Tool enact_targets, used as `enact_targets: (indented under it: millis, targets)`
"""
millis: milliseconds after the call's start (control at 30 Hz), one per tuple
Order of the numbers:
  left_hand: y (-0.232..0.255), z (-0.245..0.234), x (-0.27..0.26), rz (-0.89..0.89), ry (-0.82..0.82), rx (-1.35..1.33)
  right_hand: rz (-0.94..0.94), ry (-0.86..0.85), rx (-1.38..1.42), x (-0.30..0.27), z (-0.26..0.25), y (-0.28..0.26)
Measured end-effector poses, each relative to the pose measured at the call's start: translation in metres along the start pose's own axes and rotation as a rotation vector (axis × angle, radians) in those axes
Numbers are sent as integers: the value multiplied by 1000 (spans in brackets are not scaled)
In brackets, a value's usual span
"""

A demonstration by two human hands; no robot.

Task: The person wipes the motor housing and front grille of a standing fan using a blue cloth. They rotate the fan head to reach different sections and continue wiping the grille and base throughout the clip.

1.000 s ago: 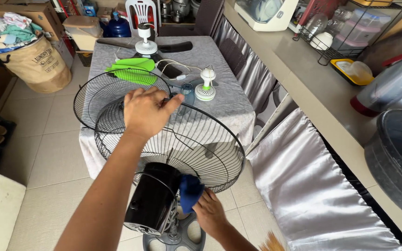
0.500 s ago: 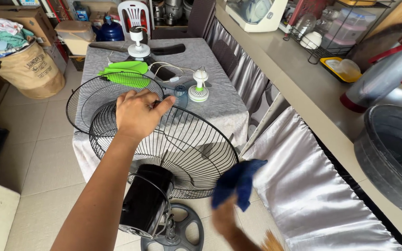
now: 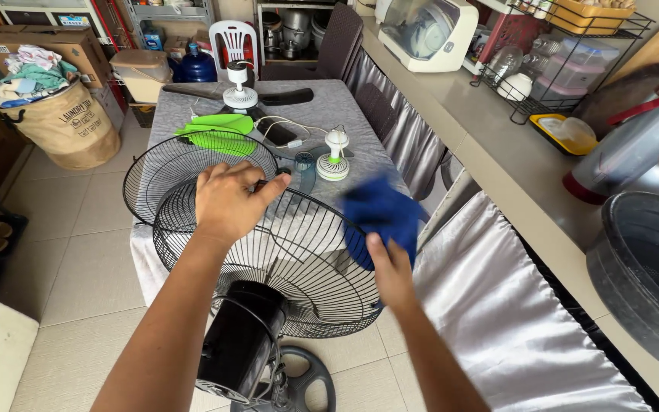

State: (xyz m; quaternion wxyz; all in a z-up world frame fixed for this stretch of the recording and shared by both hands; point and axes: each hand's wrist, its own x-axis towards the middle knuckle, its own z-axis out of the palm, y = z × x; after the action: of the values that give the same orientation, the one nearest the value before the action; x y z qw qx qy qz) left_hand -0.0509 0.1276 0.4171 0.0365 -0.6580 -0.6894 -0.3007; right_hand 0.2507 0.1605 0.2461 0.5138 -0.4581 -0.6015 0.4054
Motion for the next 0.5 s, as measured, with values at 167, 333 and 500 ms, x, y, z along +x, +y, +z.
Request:
enact_targets:
  millis: [167, 333, 500]
  targets:
    - [-5, -3, -3, -29, -96, -18, 503, -510, 232, 33, -48, 40]
    - [0, 0, 2, 21, -39, -56, 648, -739, -55, -1, -58, 108]
    - [10, 6, 0, -24, -82, -92, 993, -1090, 48, 1, -52, 89]
